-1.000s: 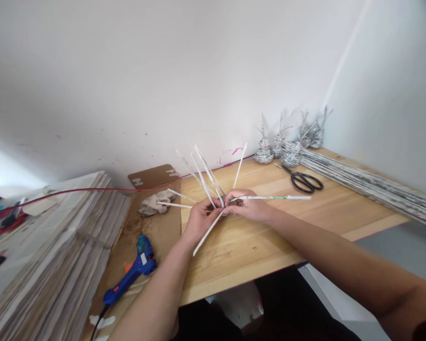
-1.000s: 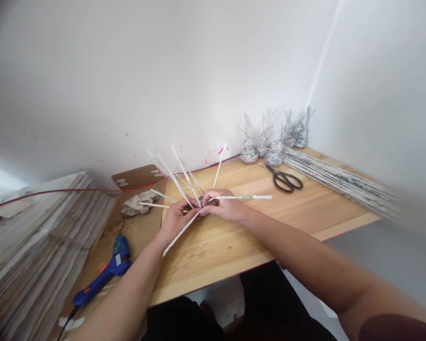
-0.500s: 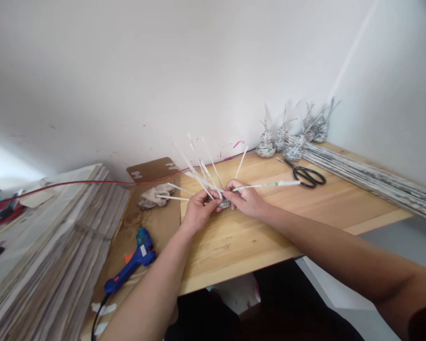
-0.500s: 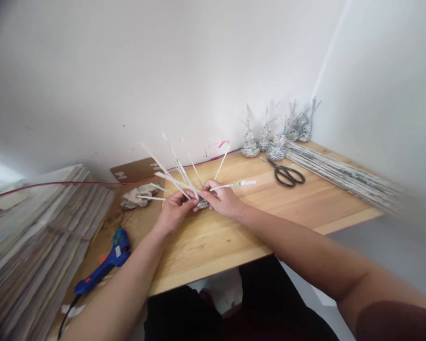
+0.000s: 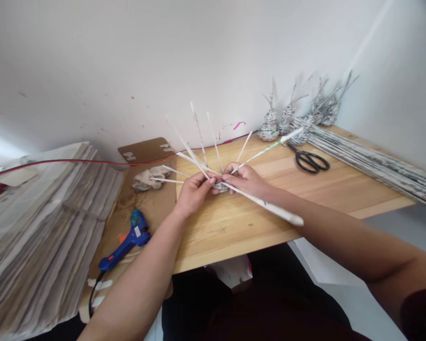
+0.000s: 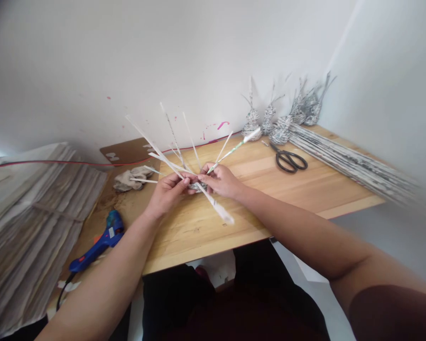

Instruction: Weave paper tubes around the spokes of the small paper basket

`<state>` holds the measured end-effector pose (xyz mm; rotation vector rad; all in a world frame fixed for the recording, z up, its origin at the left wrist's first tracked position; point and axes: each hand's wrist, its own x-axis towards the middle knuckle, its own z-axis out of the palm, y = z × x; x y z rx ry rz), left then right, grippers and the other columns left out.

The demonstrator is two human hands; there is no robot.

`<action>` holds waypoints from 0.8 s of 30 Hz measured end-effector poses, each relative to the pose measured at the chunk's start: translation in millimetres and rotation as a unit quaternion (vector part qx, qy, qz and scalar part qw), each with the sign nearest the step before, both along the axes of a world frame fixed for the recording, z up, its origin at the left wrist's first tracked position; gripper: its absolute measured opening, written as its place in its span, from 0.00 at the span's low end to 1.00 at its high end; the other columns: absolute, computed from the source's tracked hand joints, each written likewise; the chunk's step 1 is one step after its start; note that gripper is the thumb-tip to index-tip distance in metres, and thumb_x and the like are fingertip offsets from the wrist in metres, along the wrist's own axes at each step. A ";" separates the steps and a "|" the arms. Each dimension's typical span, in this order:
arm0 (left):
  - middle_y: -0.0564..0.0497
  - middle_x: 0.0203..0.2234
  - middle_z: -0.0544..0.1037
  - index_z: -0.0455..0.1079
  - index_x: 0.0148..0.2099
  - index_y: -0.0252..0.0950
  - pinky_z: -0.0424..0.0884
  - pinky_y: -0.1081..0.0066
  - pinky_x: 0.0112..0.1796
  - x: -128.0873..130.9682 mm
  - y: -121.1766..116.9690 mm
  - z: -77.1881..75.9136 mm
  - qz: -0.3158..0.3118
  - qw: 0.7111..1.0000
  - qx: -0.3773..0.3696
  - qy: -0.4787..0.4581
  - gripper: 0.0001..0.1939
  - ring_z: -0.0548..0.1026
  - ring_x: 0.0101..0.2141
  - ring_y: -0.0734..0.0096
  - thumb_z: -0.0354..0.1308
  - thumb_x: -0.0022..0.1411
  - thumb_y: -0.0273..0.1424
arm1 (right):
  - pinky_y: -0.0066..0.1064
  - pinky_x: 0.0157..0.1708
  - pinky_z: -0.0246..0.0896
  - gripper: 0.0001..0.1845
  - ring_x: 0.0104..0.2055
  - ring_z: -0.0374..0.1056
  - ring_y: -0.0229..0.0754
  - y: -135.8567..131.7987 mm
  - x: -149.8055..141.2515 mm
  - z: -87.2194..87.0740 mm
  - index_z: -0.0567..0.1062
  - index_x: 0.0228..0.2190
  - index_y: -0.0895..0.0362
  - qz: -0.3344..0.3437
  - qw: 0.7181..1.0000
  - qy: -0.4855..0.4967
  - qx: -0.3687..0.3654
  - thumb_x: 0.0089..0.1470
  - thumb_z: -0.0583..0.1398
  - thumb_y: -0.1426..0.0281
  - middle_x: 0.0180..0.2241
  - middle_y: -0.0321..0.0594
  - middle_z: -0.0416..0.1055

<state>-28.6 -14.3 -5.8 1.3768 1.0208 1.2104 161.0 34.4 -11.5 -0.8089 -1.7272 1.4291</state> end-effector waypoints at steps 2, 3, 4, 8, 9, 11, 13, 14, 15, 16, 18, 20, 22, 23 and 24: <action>0.47 0.34 0.81 0.73 0.43 0.33 0.78 0.71 0.34 0.2 1.0 0.6 0.010 1.000 -0.003 -0.008 0.20 0.79 0.34 0.69 0.66 0.56 0.45 | 0.21 0.15 0.56 0.19 0.17 0.64 0.32 1.9 -0.7 -1.8 0.68 0.33 0.56 -0.005 1.000 -0.012 -0.016 0.51 0.66 0.55 0.17 0.30 0.68; 0.47 0.34 0.81 0.71 0.43 0.33 0.78 0.72 0.34 0.3 1.6 0.7 0.014 1.000 -0.005 -0.015 0.21 0.79 0.33 0.70 0.66 0.56 0.45 | 0.21 0.15 0.56 0.19 0.16 0.64 0.33 2.6 -1.3 -2.6 0.68 0.33 0.57 -0.008 1.000 -0.017 -0.022 0.51 0.66 0.55 0.17 0.30 0.68; 0.48 0.33 0.81 0.69 0.44 0.34 0.78 0.72 0.33 0.4 2.2 0.7 0.016 1.000 -0.008 -0.021 0.22 0.79 0.32 0.70 0.65 0.56 0.46 | 0.21 0.14 0.56 0.20 0.16 0.64 0.33 2.9 -1.8 -3.1 0.68 0.33 0.57 -0.014 0.999 -0.019 -0.027 0.50 0.66 0.56 0.17 0.30 0.68; 0.50 0.30 0.81 0.63 0.45 0.36 0.77 0.73 0.29 1.2 3.5 1.1 0.022 0.999 -0.008 -0.032 0.26 0.79 0.28 0.71 0.64 0.56 0.50 | 0.22 0.15 0.57 0.16 0.17 0.66 0.33 0.4 -1.9 -0.1 0.70 0.34 0.58 -0.017 0.999 -0.028 -0.024 0.51 0.66 0.59 0.18 0.32 0.70; 0.50 0.29 0.81 0.61 0.45 0.36 0.77 0.73 0.28 1.5 3.4 1.5 0.025 0.999 -0.008 -0.033 0.27 0.79 0.27 0.71 0.64 0.56 0.50 | 0.22 0.16 0.58 0.15 0.18 0.67 0.34 -0.5 -1.4 1.3 0.70 0.34 0.58 -0.013 0.999 -0.030 -0.020 0.51 0.65 0.60 0.19 0.32 0.70; 0.52 0.28 0.81 0.59 0.45 0.37 0.76 0.74 0.26 1.9 3.0 2.2 0.037 0.999 -0.010 -0.038 0.28 0.79 0.26 0.71 0.64 0.56 0.51 | 0.22 0.17 0.59 0.14 0.19 0.68 0.34 -1.7 -0.2 3.6 0.71 0.35 0.58 -0.002 0.999 -0.026 -0.018 0.51 0.65 0.62 0.20 0.33 0.70; 0.52 0.27 0.81 0.58 0.46 0.38 0.75 0.74 0.25 2.0 2.5 2.9 0.048 0.997 -0.016 -0.050 0.28 0.79 0.25 0.71 0.63 0.56 0.52 | 0.22 0.18 0.59 0.15 0.20 0.67 0.33 -1.8 0.6 4.4 0.72 0.35 0.58 0.006 1.000 -0.011 -0.024 0.51 0.65 0.62 0.22 0.33 0.71; 0.53 0.27 0.81 0.57 0.45 0.38 0.75 0.74 0.25 2.0 2.4 3.0 0.051 0.997 -0.018 -0.057 0.28 0.79 0.25 0.70 0.63 0.56 0.52 | 0.22 0.17 0.58 0.15 0.20 0.67 0.32 -1.6 0.7 4.3 0.72 0.35 0.58 0.011 1.000 -0.006 -0.028 0.51 0.65 0.61 0.22 0.33 0.71; 0.53 0.27 0.81 0.57 0.45 0.38 0.75 0.74 0.25 1.9 2.3 3.1 0.052 0.996 -0.021 -0.064 0.28 0.79 0.25 0.70 0.63 0.56 0.52 | 0.22 0.17 0.57 0.15 0.20 0.67 0.32 -1.2 0.8 4.1 0.72 0.35 0.58 0.015 0.999 -0.002 -0.031 0.51 0.65 0.61 0.22 0.33 0.70; 0.53 0.27 0.81 0.57 0.45 0.38 0.75 0.74 0.25 1.8 2.2 3.1 0.050 0.996 -0.023 -0.071 0.28 0.79 0.26 0.69 0.63 0.56 0.52 | 0.21 0.17 0.57 0.15 0.20 0.66 0.32 -0.8 0.8 3.9 0.72 0.34 0.58 0.017 0.999 0.002 -0.033 0.50 0.65 0.60 0.22 0.32 0.70; 0.53 0.27 0.81 0.58 0.44 0.38 0.75 0.73 0.25 1.7 1.9 3.1 0.045 0.995 -0.027 -0.084 0.27 0.80 0.27 0.69 0.63 0.56 0.51 | 0.21 0.17 0.56 0.15 0.19 0.65 0.31 -0.3 0.7 4.0 0.72 0.32 0.58 0.019 0.999 0.006 -0.039 0.49 0.66 0.60 0.21 0.32 0.69; 0.53 0.27 0.81 0.58 0.44 0.39 0.75 0.72 0.26 2.3 1.2 3.4 0.049 0.994 -0.033 -0.097 0.25 0.80 0.29 0.68 0.63 0.56 0.50 | 0.21 0.17 0.56 0.15 0.19 0.64 0.31 -0.4 0.6 4.9 0.71 0.32 0.58 0.018 0.999 0.013 -0.049 0.49 0.66 0.60 0.20 0.31 0.68; 0.53 0.27 0.81 0.58 0.44 0.39 0.76 0.72 0.27 3.4 0.2 4.0 0.059 0.991 -0.041 -0.109 0.24 0.81 0.30 0.67 0.63 0.57 0.49 | 0.20 0.17 0.55 0.15 0.19 0.64 0.31 -1.1 0.7 6.2 0.71 0.32 0.57 0.016 0.997 0.020 -0.067 0.49 0.66 0.60 0.19 0.30 0.68; 0.53 0.27 0.81 0.57 0.44 0.40 0.76 0.72 0.27 4.0 -0.2 4.3 0.064 0.990 -0.044 -0.114 0.24 0.81 0.30 0.67 0.63 0.57 0.48 | 0.20 0.17 0.55 0.16 0.19 0.64 0.31 -1.5 0.7 6.6 0.70 0.33 0.57 0.014 0.997 0.023 -0.076 0.49 0.66 0.60 0.19 0.30 0.68; 0.54 0.27 0.81 0.56 0.44 0.40 0.76 0.72 0.27 4.6 -0.5 4.6 0.069 0.989 -0.046 -0.118 0.24 0.81 0.30 0.67 0.63 0.57 0.48 | 0.20 0.17 0.56 0.16 0.19 0.64 0.31 -1.8 0.6 6.9 0.70 0.33 0.57 0.011 0.996 0.027 -0.086 0.49 0.66 0.60 0.19 0.30 0.68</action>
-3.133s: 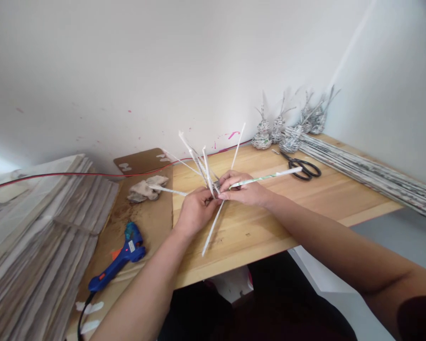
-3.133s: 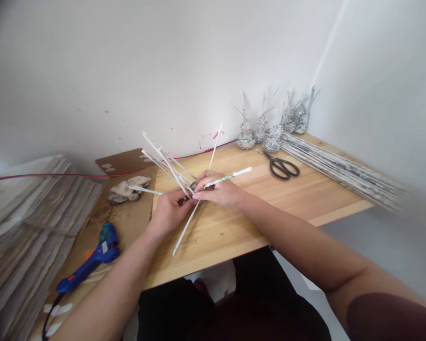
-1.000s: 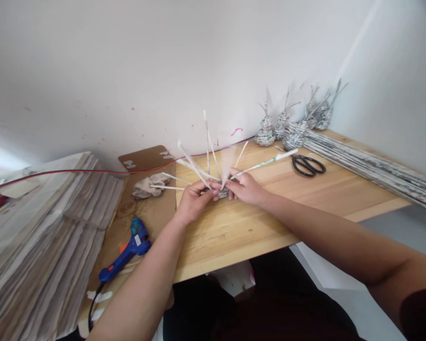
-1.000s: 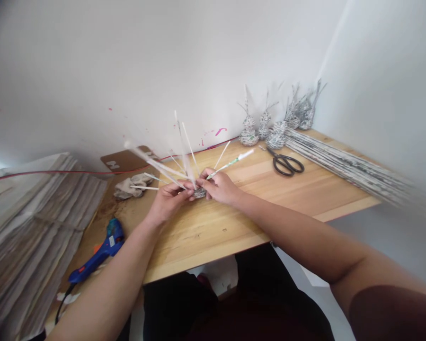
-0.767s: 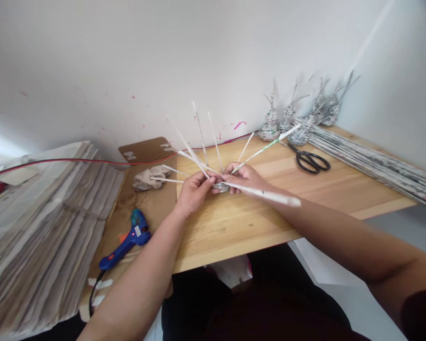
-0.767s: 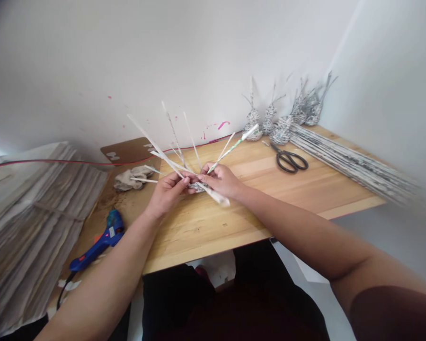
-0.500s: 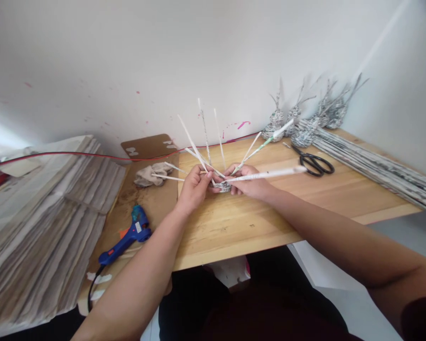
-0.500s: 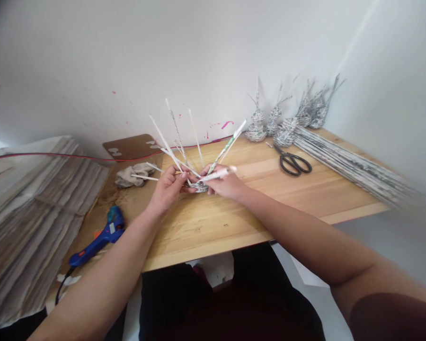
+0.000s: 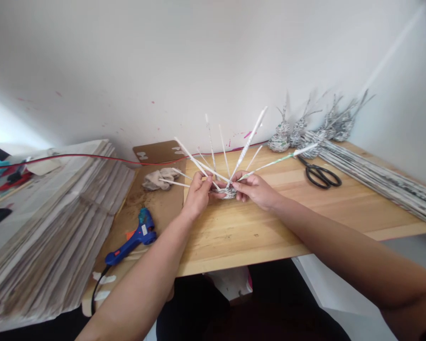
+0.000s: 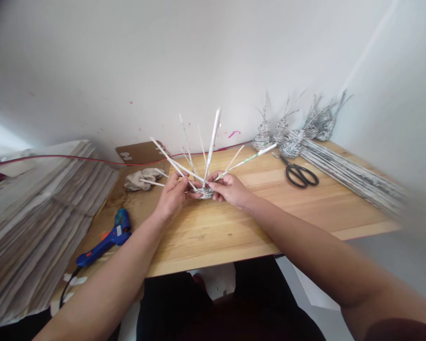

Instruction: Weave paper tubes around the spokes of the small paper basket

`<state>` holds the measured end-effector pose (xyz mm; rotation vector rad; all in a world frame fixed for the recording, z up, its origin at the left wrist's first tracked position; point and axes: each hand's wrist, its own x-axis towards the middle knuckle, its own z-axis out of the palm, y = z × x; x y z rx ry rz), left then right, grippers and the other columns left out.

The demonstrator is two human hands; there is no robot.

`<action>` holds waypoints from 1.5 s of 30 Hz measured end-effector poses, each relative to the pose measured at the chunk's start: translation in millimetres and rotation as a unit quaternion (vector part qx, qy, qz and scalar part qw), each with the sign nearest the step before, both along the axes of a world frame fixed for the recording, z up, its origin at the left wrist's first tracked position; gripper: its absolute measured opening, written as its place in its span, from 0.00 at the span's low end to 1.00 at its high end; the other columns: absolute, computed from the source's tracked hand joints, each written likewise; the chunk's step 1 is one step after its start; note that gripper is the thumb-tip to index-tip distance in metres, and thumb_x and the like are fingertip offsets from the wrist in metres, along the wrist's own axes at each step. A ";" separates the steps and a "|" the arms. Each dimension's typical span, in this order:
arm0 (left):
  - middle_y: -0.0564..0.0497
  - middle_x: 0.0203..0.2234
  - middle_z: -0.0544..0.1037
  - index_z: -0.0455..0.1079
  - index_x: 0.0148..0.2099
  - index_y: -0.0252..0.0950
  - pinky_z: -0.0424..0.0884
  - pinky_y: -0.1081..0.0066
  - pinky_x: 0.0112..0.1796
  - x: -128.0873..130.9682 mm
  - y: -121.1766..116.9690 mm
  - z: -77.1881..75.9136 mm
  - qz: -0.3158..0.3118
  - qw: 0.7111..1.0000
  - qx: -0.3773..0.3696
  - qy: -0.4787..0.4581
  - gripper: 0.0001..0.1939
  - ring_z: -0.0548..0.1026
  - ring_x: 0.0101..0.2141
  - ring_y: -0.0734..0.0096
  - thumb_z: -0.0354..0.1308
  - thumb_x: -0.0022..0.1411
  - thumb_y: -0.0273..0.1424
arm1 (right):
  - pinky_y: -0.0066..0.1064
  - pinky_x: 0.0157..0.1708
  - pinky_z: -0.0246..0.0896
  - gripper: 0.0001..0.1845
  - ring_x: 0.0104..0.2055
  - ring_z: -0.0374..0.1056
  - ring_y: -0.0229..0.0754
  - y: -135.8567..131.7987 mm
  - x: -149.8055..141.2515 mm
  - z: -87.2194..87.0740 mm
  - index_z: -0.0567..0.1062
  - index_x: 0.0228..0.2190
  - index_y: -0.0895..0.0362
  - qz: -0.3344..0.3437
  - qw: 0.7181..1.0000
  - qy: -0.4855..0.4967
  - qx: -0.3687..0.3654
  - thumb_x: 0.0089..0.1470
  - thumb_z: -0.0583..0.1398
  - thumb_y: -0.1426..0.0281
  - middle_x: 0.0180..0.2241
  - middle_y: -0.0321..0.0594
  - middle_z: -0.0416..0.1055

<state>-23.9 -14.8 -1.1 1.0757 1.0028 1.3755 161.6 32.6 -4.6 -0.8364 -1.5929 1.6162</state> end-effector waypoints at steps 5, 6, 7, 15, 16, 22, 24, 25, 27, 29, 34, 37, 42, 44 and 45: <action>0.55 0.26 0.80 0.54 0.45 0.41 0.77 0.71 0.27 0.6 0.8 -0.2 0.015 1.000 -0.004 0.005 0.27 0.80 0.28 0.68 0.64 0.55 0.48 | 0.20 0.17 0.56 0.16 0.19 0.64 0.30 -0.5 -1.2 -1.3 0.69 0.34 0.56 -0.014 1.000 0.017 -0.016 0.49 0.66 0.61 0.20 0.29 0.68; 0.55 0.26 0.80 0.54 0.45 0.41 0.77 0.71 0.26 0.4 1.2 -0.6 0.015 1.000 -0.005 0.014 0.27 0.80 0.27 0.68 0.64 0.55 0.49 | 0.20 0.16 0.56 0.15 0.18 0.64 0.31 -0.3 -1.4 -1.8 0.70 0.34 0.57 -0.009 1.000 0.009 -0.008 0.49 0.66 0.61 0.19 0.29 0.68; 0.55 0.25 0.80 0.55 0.46 0.40 0.77 0.71 0.26 0.1 1.5 -1.0 0.013 1.000 -0.005 0.027 0.27 0.80 0.27 0.67 0.64 0.56 0.48 | 0.20 0.16 0.56 0.15 0.18 0.64 0.31 -0.1 -1.6 -2.3 0.70 0.33 0.57 -0.003 1.000 -0.002 0.002 0.49 0.66 0.61 0.18 0.29 0.68; 0.51 0.32 0.80 0.62 0.50 0.37 0.78 0.72 0.26 -0.9 1.2 -3.2 0.004 0.994 0.033 0.103 0.24 0.80 0.27 0.70 0.65 0.57 0.42 | 0.22 0.17 0.60 0.09 0.19 0.67 0.33 -1.2 1.8 3.3 0.72 0.31 0.58 0.019 0.996 -0.070 0.058 0.50 0.65 0.67 0.19 0.32 0.70; 0.49 0.34 0.80 0.62 0.51 0.37 0.79 0.71 0.28 -1.2 0.6 -2.5 -0.003 0.994 0.039 0.102 0.24 0.80 0.29 0.70 0.64 0.57 0.41 | 0.22 0.17 0.60 0.09 0.19 0.68 0.33 -1.5 2.4 4.8 0.72 0.30 0.58 0.017 0.995 -0.075 0.059 0.50 0.65 0.67 0.19 0.32 0.70; 0.49 0.39 0.77 0.61 0.50 0.37 0.80 0.69 0.33 -3.7 -2.8 2.9 -0.048 0.995 0.030 0.087 0.26 0.79 0.34 0.71 0.68 0.52 0.33 | 0.23 0.19 0.63 0.07 0.20 0.69 0.34 -1.2 5.5 8.2 0.74 0.31 0.59 0.018 0.994 -0.091 0.060 0.49 0.65 0.69 0.19 0.34 0.71; 0.50 0.38 0.76 0.60 0.47 0.37 0.80 0.69 0.32 -4.1 -3.1 2.7 -0.051 0.995 0.030 0.082 0.25 0.78 0.33 0.72 0.68 0.51 0.31 | 0.24 0.19 0.63 0.08 0.20 0.69 0.35 -0.4 6.4 7.3 0.75 0.31 0.59 0.025 0.993 -0.096 0.060 0.49 0.65 0.68 0.19 0.34 0.72; 0.51 0.38 0.76 0.59 0.45 0.38 0.80 0.69 0.32 -4.1 -3.2 2.3 -0.052 0.995 0.032 0.082 0.24 0.78 0.33 0.72 0.68 0.50 0.30 | 0.24 0.19 0.63 0.08 0.21 0.69 0.35 -0.1 6.7 6.8 0.75 0.31 0.59 0.029 0.993 -0.099 0.061 0.49 0.66 0.68 0.19 0.34 0.72; 0.51 0.38 0.76 0.59 0.45 0.38 0.80 0.69 0.32 -3.8 -3.7 1.7 -0.053 0.994 0.036 0.094 0.23 0.77 0.33 0.73 0.67 0.51 0.29 | 0.24 0.20 0.64 0.09 0.21 0.70 0.35 0.2 7.2 6.1 0.76 0.32 0.59 0.031 0.992 -0.104 0.065 0.49 0.66 0.67 0.19 0.35 0.72; 0.50 0.38 0.75 0.60 0.47 0.38 0.79 0.68 0.33 -3.4 -4.6 1.9 -0.053 0.992 0.042 0.111 0.23 0.77 0.34 0.71 0.66 0.52 0.28 | 0.24 0.20 0.64 0.09 0.21 0.70 0.35 0.2 7.1 5.9 0.76 0.31 0.59 0.029 0.992 -0.104 0.065 0.49 0.66 0.66 0.19 0.35 0.72; 0.47 0.42 0.75 0.62 0.51 0.37 0.78 0.67 0.36 -5.4 -6.3 4.6 -0.078 0.986 0.075 0.124 0.24 0.77 0.40 0.66 0.65 0.54 0.30 | 0.23 0.18 0.63 0.11 0.19 0.69 0.35 1.3 6.1 5.8 0.75 0.29 0.60 0.012 0.997 -0.077 0.029 0.45 0.68 0.66 0.18 0.34 0.72; 0.45 0.45 0.74 0.66 0.51 0.36 0.75 0.69 0.38 -9.4 -4.8 3.7 -0.030 0.972 0.132 0.191 0.22 0.74 0.44 0.64 0.64 0.54 0.31 | 0.22 0.17 0.62 0.13 0.18 0.69 0.34 4.0 6.5 4.4 0.75 0.29 0.60 0.006 0.999 -0.041 0.002 0.44 0.69 0.65 0.18 0.35 0.72; 0.46 0.43 0.76 0.73 0.44 0.36 0.70 0.70 0.37 -17.4 -3.0 5.5 0.231 0.879 0.217 0.357 0.10 0.73 0.43 0.66 0.59 0.62 0.35 | 0.21 0.16 0.62 0.15 0.19 0.70 0.35 7.5 8.2 3.3 0.73 0.27 0.59 -0.003 0.999 0.028 -0.046 0.42 0.70 0.64 0.19 0.35 0.73; 0.46 0.43 0.76 0.74 0.38 0.37 0.70 0.66 0.44 -19.8 -4.4 10.3 0.330 0.823 0.253 0.388 0.10 0.72 0.45 0.64 0.56 0.65 0.37 | 0.21 0.16 0.62 0.15 0.18 0.70 0.34 7.5 8.5 4.7 0.72 0.26 0.58 -0.011 0.996 0.043 -0.076 0.40 0.70 0.65 0.19 0.34 0.73; 0.46 0.42 0.77 0.73 0.35 0.37 0.68 0.63 0.48 -20.6 -5.5 12.9 0.366 0.799 0.269 0.394 0.11 0.71 0.47 0.63 0.55 0.67 0.37 | 0.21 0.15 0.61 0.15 0.18 0.70 0.34 7.5 8.6 5.5 0.72 0.26 0.58 -0.016 0.995 0.049 -0.089 0.40 0.70 0.65 0.19 0.33 0.73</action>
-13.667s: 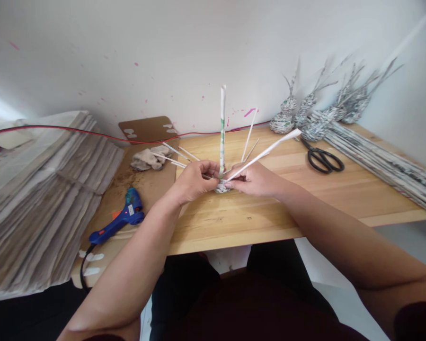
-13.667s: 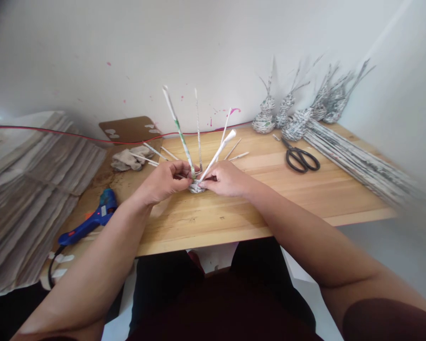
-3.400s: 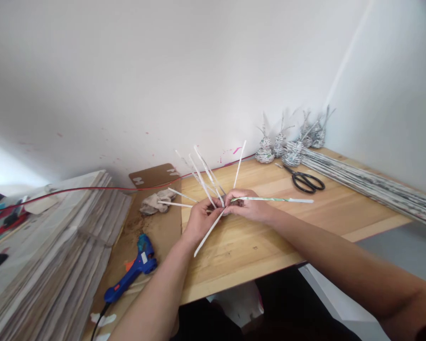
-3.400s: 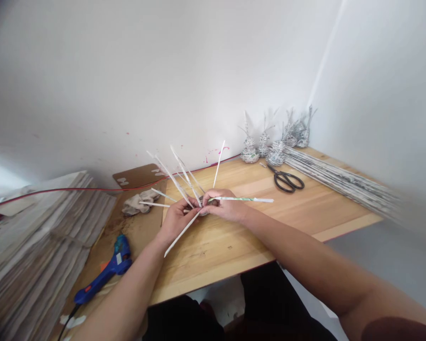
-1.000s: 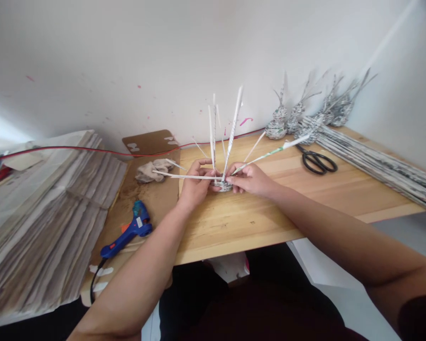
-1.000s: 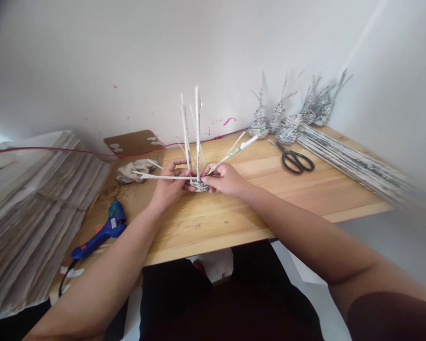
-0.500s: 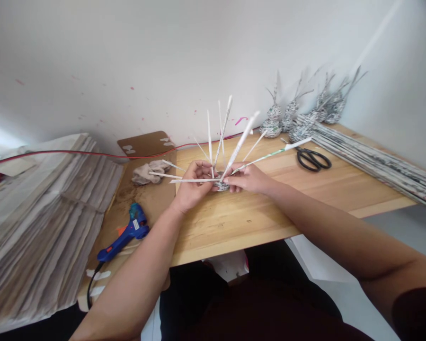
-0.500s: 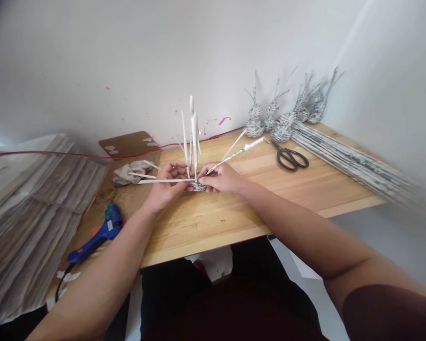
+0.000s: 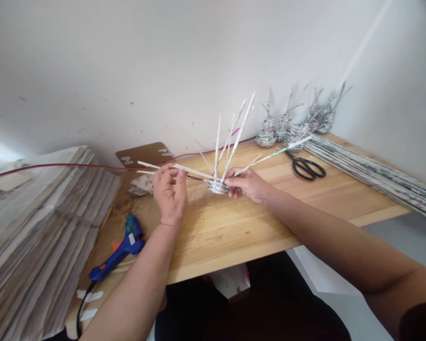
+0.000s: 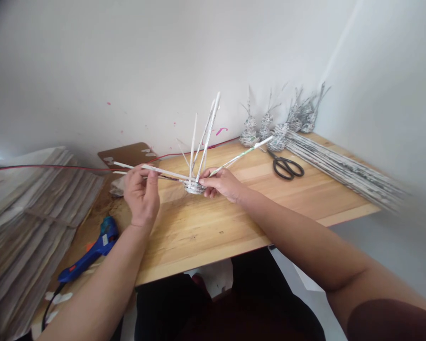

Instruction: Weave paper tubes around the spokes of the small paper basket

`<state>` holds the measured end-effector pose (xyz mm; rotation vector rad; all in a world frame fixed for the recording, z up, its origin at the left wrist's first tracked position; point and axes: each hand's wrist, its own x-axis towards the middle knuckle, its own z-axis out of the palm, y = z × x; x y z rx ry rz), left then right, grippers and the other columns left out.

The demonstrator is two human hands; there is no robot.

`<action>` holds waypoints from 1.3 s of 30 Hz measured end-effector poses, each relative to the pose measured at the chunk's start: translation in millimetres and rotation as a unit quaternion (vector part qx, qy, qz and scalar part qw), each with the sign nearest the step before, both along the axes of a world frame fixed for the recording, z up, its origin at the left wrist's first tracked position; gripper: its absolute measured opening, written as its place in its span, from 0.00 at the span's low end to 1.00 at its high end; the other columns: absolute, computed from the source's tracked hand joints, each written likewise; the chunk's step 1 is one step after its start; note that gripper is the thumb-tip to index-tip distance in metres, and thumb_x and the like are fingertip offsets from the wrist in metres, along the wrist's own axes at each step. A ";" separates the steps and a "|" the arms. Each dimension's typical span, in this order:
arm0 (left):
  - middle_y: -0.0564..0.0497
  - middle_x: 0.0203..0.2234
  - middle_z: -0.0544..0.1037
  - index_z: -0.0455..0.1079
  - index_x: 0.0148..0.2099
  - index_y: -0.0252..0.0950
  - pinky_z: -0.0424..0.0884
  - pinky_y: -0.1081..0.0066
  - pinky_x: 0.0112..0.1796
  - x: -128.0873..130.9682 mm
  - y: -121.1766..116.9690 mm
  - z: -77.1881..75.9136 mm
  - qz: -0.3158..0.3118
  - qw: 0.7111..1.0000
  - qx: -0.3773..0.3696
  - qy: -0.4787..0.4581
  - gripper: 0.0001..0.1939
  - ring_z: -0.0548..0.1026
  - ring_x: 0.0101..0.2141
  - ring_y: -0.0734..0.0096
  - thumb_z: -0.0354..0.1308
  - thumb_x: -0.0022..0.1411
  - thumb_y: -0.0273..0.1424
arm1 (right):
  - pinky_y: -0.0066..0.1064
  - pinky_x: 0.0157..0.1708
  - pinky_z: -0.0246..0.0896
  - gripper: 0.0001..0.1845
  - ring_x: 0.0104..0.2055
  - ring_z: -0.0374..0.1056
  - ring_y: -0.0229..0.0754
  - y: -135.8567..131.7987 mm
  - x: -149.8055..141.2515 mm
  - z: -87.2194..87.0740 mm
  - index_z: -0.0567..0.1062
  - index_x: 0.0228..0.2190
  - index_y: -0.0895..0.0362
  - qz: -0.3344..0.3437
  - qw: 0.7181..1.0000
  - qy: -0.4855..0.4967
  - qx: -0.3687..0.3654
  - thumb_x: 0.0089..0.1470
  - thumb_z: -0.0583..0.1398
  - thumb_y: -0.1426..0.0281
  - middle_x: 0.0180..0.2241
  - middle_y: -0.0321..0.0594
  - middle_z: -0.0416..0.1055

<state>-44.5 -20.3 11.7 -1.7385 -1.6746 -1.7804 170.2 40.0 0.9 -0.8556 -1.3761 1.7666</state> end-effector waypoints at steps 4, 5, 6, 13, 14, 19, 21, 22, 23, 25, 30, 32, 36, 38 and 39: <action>0.47 0.37 0.76 0.73 0.33 0.37 0.66 0.62 0.50 -1.2 -2.7 3.9 0.019 0.999 0.031 0.019 0.13 0.71 0.44 0.63 0.54 0.68 0.36 | 0.20 0.14 0.61 0.15 0.18 0.70 0.34 1.0 0.0 2.1 0.71 0.27 0.58 -0.010 0.999 0.024 -0.033 0.39 0.70 0.66 0.20 0.33 0.73; 0.48 0.36 0.76 0.74 0.36 0.37 0.67 0.63 0.47 -1.2 -2.4 2.9 0.007 0.999 0.015 0.030 0.10 0.71 0.42 0.63 0.55 0.67 0.36 | 0.20 0.14 0.61 0.15 0.18 0.70 0.34 1.4 0.0 2.2 0.71 0.27 0.58 -0.009 0.999 0.029 -0.038 0.39 0.70 0.66 0.20 0.33 0.74; 0.48 0.36 0.77 0.74 0.40 0.37 0.67 0.64 0.45 -1.3 -1.6 1.4 -0.004 0.999 -0.004 0.047 0.08 0.72 0.41 0.63 0.57 0.66 0.36 | 0.20 0.14 0.61 0.15 0.18 0.70 0.34 1.7 0.0 2.2 0.71 0.27 0.58 -0.008 0.999 0.031 -0.041 0.39 0.70 0.66 0.21 0.33 0.74; 0.45 0.40 0.75 0.77 0.48 0.40 0.61 0.56 0.50 -5.7 6.9 -6.2 0.008 0.977 -0.069 0.200 0.14 0.70 0.45 0.56 0.63 0.60 0.37 | 0.20 0.14 0.60 0.13 0.17 0.69 0.33 -0.6 -0.5 2.9 0.71 0.26 0.58 -0.012 1.000 0.006 -0.016 0.40 0.69 0.68 0.19 0.32 0.72; 0.45 0.40 0.74 0.78 0.47 0.41 0.61 0.55 0.49 -6.2 7.3 -6.6 0.008 0.975 -0.080 0.207 0.13 0.70 0.44 0.56 0.63 0.60 0.37 | 0.20 0.14 0.60 0.13 0.17 0.69 0.33 -1.1 -0.6 2.7 0.72 0.26 0.58 -0.011 1.000 0.001 -0.012 0.40 0.69 0.68 0.19 0.32 0.72; 0.46 0.39 0.77 0.78 0.45 0.43 0.61 0.55 0.48 -4.7 6.2 -7.6 -0.003 0.969 -0.122 0.216 0.10 0.70 0.46 0.53 0.63 0.61 0.35 | 0.20 0.14 0.59 0.15 0.17 0.69 0.33 -0.6 -0.7 0.3 0.71 0.26 0.58 0.002 1.000 -0.004 -0.021 0.40 0.70 0.66 0.19 0.32 0.73; 0.46 0.40 0.78 0.76 0.48 0.41 0.62 0.57 0.47 -3.3 5.5 -6.8 -0.014 0.971 -0.120 0.206 0.12 0.71 0.46 0.54 0.64 0.60 0.33 | 0.20 0.14 0.59 0.15 0.17 0.69 0.33 0.4 -0.4 -0.2 0.71 0.27 0.58 0.007 1.000 -0.001 -0.029 0.39 0.71 0.66 0.19 0.32 0.72; 0.46 0.40 0.78 0.75 0.47 0.39 0.62 0.59 0.46 -2.7 5.3 -6.3 -0.025 0.973 -0.114 0.200 0.12 0.72 0.46 0.55 0.63 0.60 0.33 | 0.20 0.14 0.59 0.16 0.17 0.69 0.33 1.0 -0.2 -0.4 0.71 0.27 0.58 0.009 0.999 0.003 -0.032 0.39 0.71 0.66 0.19 0.32 0.72; 0.46 0.40 0.78 0.74 0.45 0.38 0.63 0.60 0.46 -2.2 5.0 -5.8 -0.037 0.974 -0.107 0.195 0.10 0.73 0.45 0.57 0.63 0.61 0.32 | 0.19 0.14 0.58 0.16 0.17 0.69 0.33 1.5 0.0 -0.4 0.71 0.27 0.58 0.012 0.999 0.006 -0.036 0.39 0.71 0.66 0.19 0.32 0.72; 0.47 0.40 0.78 0.74 0.41 0.38 0.63 0.62 0.46 -1.3 4.4 -5.2 -0.059 0.974 -0.099 0.195 0.05 0.74 0.45 0.59 0.62 0.61 0.30 | 0.19 0.13 0.58 0.16 0.17 0.68 0.33 2.3 0.3 -0.4 0.71 0.27 0.58 0.018 0.999 0.010 -0.041 0.39 0.71 0.66 0.20 0.32 0.73; 0.49 0.37 0.80 0.76 0.40 0.41 0.59 0.60 0.46 0.8 1.4 -5.3 -0.048 0.966 -0.111 0.230 0.06 0.73 0.42 0.61 0.58 0.64 0.29 | 0.20 0.13 0.57 0.17 0.17 0.68 0.33 2.2 0.7 0.1 0.71 0.27 0.58 0.023 0.998 0.012 -0.048 0.39 0.71 0.66 0.20 0.32 0.73; 0.50 0.36 0.80 0.78 0.41 0.44 0.57 0.58 0.47 2.0 0.1 -4.8 -0.041 0.964 -0.108 0.238 0.08 0.72 0.41 0.60 0.57 0.65 0.30 | 0.19 0.12 0.57 0.16 0.16 0.68 0.33 1.7 0.6 0.6 0.71 0.27 0.58 0.024 0.998 0.011 -0.050 0.39 0.71 0.67 0.20 0.32 0.73; 0.48 0.35 0.78 0.80 0.41 0.47 0.55 0.55 0.48 4.3 -1.6 -3.8 -0.026 0.962 -0.098 0.254 0.10 0.69 0.44 0.57 0.56 0.66 0.32 | 0.20 0.12 0.57 0.15 0.16 0.68 0.33 0.8 0.0 1.1 0.72 0.27 0.58 0.024 0.998 0.002 -0.052 0.39 0.71 0.68 0.19 0.32 0.72; 0.47 0.34 0.79 0.80 0.41 0.47 0.54 0.54 0.50 4.9 -2.3 -3.8 -0.032 0.957 -0.099 0.270 0.11 0.69 0.45 0.57 0.55 0.67 0.32 | 0.20 0.12 0.57 0.14 0.16 0.68 0.33 0.4 -0.2 1.2 0.72 0.27 0.58 0.023 0.998 -0.002 -0.052 0.39 0.71 0.68 0.19 0.32 0.71; 0.48 0.34 0.79 0.79 0.41 0.47 0.54 0.53 0.51 5.2 -2.9 -3.7 -0.039 0.955 -0.100 0.278 0.12 0.68 0.45 0.56 0.54 0.67 0.31 | 0.20 0.12 0.57 0.14 0.16 0.68 0.33 0.2 -0.3 1.2 0.72 0.27 0.58 0.023 0.998 -0.003 -0.051 0.40 0.70 0.68 0.19 0.32 0.71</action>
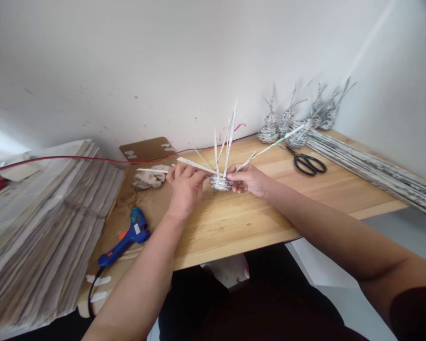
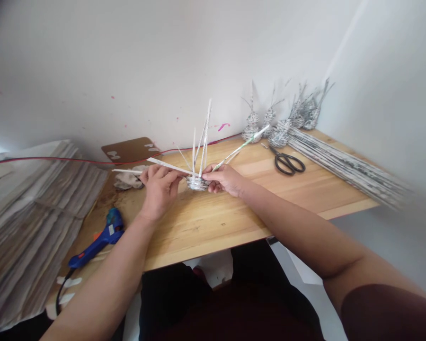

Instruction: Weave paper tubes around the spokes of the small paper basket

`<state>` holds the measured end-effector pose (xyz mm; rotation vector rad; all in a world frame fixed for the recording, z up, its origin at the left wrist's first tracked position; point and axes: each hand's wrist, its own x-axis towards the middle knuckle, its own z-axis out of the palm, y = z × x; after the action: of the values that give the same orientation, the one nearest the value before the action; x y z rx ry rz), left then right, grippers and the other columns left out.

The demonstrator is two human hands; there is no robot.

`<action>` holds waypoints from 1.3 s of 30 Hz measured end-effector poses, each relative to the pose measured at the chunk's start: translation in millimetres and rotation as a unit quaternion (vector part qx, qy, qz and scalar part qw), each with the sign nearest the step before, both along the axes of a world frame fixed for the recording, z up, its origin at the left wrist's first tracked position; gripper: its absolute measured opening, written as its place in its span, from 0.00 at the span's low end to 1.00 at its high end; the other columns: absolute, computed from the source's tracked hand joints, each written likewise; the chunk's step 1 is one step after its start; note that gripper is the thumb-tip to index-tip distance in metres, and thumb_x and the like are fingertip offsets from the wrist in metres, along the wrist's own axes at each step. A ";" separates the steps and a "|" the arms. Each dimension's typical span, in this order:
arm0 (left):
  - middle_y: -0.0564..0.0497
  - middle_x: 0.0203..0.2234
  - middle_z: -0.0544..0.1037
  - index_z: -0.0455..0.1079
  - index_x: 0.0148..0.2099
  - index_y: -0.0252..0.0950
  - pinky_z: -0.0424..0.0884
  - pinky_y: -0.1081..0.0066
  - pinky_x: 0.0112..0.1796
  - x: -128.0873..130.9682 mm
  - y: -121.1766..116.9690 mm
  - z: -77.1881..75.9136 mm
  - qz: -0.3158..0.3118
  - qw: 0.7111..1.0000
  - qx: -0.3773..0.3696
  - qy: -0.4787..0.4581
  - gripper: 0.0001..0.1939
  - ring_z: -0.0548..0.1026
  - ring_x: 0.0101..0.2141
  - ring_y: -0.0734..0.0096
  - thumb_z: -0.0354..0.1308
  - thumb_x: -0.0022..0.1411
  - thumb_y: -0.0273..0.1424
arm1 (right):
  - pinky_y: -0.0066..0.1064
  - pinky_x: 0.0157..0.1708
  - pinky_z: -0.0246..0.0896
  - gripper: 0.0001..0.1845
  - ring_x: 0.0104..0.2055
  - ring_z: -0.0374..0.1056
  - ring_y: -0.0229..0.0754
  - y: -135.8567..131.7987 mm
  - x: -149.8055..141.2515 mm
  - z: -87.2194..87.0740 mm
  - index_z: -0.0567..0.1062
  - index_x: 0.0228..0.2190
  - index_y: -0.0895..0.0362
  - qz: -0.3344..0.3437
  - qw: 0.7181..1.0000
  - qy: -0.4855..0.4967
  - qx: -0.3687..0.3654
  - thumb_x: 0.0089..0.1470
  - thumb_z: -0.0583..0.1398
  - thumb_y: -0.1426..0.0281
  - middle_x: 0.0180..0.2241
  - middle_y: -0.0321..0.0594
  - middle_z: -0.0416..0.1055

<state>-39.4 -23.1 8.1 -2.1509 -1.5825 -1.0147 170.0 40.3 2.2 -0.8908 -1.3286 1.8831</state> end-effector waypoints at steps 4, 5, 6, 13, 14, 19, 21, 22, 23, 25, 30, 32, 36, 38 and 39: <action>0.48 0.40 0.80 0.78 0.44 0.46 0.48 0.46 0.58 1.1 -3.8 3.6 0.009 1.000 0.011 0.013 0.10 0.67 0.51 0.52 0.56 0.64 0.31 | 0.19 0.12 0.57 0.13 0.16 0.68 0.33 -0.2 0.3 0.6 0.71 0.27 0.58 0.003 1.000 0.000 0.002 0.40 0.70 0.68 0.18 0.32 0.71; 0.47 0.45 0.79 0.77 0.46 0.45 0.46 0.45 0.60 1.4 -5.0 5.6 0.027 0.999 0.023 0.007 0.11 0.65 0.53 0.50 0.59 0.62 0.33 | 0.19 0.12 0.57 0.13 0.16 0.68 0.33 -0.2 0.4 0.8 0.71 0.27 0.58 0.006 1.000 0.000 0.000 0.41 0.70 0.69 0.19 0.32 0.72; 0.45 0.51 0.76 0.76 0.50 0.44 0.45 0.44 0.61 1.7 -6.1 7.7 0.048 0.998 0.040 -0.005 0.15 0.63 0.56 0.47 0.61 0.60 0.36 | 0.19 0.12 0.57 0.13 0.16 0.68 0.33 -0.1 0.6 1.0 0.71 0.27 0.58 0.008 1.000 0.000 -0.001 0.41 0.70 0.69 0.19 0.32 0.72; 0.36 0.70 0.47 0.57 0.68 0.40 0.38 0.41 0.64 -0.2 -6.2 13.4 0.072 0.992 0.067 -0.075 0.46 0.43 0.68 0.36 0.69 0.50 0.44 | 0.19 0.12 0.58 0.14 0.17 0.69 0.33 -0.7 1.3 0.4 0.72 0.27 0.58 0.020 1.000 0.004 -0.002 0.41 0.70 0.68 0.19 0.32 0.73; 0.37 0.70 0.46 0.58 0.67 0.41 0.39 0.41 0.64 -0.7 -5.1 12.1 0.060 0.994 0.063 -0.068 0.44 0.43 0.69 0.36 0.69 0.51 0.43 | 0.19 0.13 0.58 0.13 0.17 0.69 0.33 -1.0 1.4 0.4 0.72 0.27 0.58 0.022 1.000 0.003 -0.001 0.41 0.70 0.68 0.19 0.33 0.73; 0.40 0.68 0.52 0.67 0.61 0.43 0.50 0.49 0.62 -1.5 -1.1 7.1 0.021 0.996 0.070 -0.045 0.32 0.53 0.66 0.44 0.66 0.55 0.39 | 0.19 0.13 0.58 0.13 0.17 0.69 0.33 -1.9 1.6 1.0 0.72 0.27 0.58 0.028 1.000 0.000 0.003 0.41 0.70 0.68 0.19 0.33 0.73; 0.41 0.65 0.58 0.72 0.57 0.42 0.53 0.50 0.60 -0.7 -1.8 7.4 0.025 0.996 0.066 -0.046 0.26 0.58 0.63 0.46 0.65 0.56 0.38 | 0.18 0.13 0.58 0.13 0.17 0.69 0.33 -1.9 1.4 1.1 0.72 0.27 0.59 0.032 0.999 0.002 0.007 0.42 0.70 0.68 0.19 0.34 0.73; 0.41 0.62 0.63 0.74 0.54 0.42 0.53 0.51 0.58 -0.2 -2.6 7.9 0.031 0.997 0.062 -0.046 0.22 0.61 0.60 0.47 0.64 0.57 0.37 | 0.19 0.13 0.58 0.13 0.17 0.69 0.33 -1.7 1.3 0.9 0.72 0.27 0.59 0.033 0.999 0.005 0.009 0.41 0.70 0.68 0.20 0.34 0.73; 0.43 0.59 0.68 0.76 0.50 0.42 0.54 0.51 0.57 0.2 -3.8 8.4 0.038 0.997 0.055 -0.045 0.18 0.63 0.58 0.48 0.63 0.57 0.37 | 0.19 0.13 0.58 0.14 0.17 0.69 0.33 -1.5 1.1 0.5 0.72 0.27 0.59 0.031 0.999 0.008 0.010 0.41 0.70 0.68 0.20 0.34 0.73; 0.45 0.48 0.76 0.79 0.43 0.42 0.54 0.52 0.55 0.8 -6.5 9.2 0.049 0.997 0.035 -0.039 0.10 0.65 0.54 0.49 0.61 0.59 0.36 | 0.19 0.13 0.59 0.14 0.17 0.69 0.33 -0.9 0.8 -0.5 0.72 0.27 0.58 0.023 1.000 0.015 0.014 0.40 0.71 0.68 0.20 0.33 0.73; 0.48 0.38 0.81 0.79 0.45 0.42 0.52 0.52 0.52 -1.7 -10.0 9.4 0.015 0.999 -0.043 -0.030 0.13 0.67 0.49 0.53 0.56 0.61 0.33 | 0.19 0.13 0.59 0.16 0.17 0.69 0.34 0.7 0.5 -3.0 0.72 0.27 0.58 0.006 0.999 0.020 0.024 0.39 0.71 0.66 0.19 0.32 0.73; 0.48 0.41 0.82 0.77 0.51 0.43 0.52 0.53 0.51 -4.1 -8.8 8.4 0.002 0.996 -0.083 -0.040 0.16 0.69 0.48 0.54 0.54 0.63 0.34 | 0.19 0.13 0.59 0.16 0.17 0.69 0.33 0.9 0.8 -3.4 0.72 0.27 0.58 0.007 0.999 0.017 0.027 0.39 0.71 0.66 0.19 0.32 0.73; 0.47 0.42 0.82 0.72 0.59 0.43 0.54 0.54 0.50 -8.1 -4.9 5.8 0.019 0.988 -0.144 -0.051 0.21 0.71 0.46 0.55 0.49 0.69 0.37 | 0.19 0.14 0.59 0.16 0.17 0.69 0.33 0.5 1.5 -3.8 0.72 0.27 0.58 0.015 0.999 0.000 0.041 0.40 0.71 0.64 0.19 0.33 0.73; 0.47 0.43 0.82 0.69 0.62 0.44 0.56 0.54 0.49 -9.1 -3.1 4.7 0.018 0.987 -0.157 -0.031 0.22 0.71 0.46 0.55 0.48 0.70 0.36 | 0.19 0.14 0.59 0.16 0.17 0.69 0.33 0.2 1.8 -3.7 0.73 0.28 0.59 0.020 0.998 -0.009 0.052 0.40 0.71 0.64 0.19 0.33 0.72; 0.46 0.45 0.82 0.68 0.63 0.44 0.57 0.54 0.49 -9.3 -2.2 4.3 0.013 0.988 -0.153 -0.021 0.22 0.71 0.47 0.54 0.48 0.70 0.35 | 0.19 0.14 0.59 0.16 0.17 0.69 0.33 0.1 2.0 -3.6 0.73 0.28 0.59 0.022 0.998 -0.012 0.056 0.41 0.71 0.64 0.19 0.33 0.72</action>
<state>-48.7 -25.3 12.3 -2.3083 -1.8879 -0.8604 172.0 40.3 -1.4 -0.8355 -1.4633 1.8161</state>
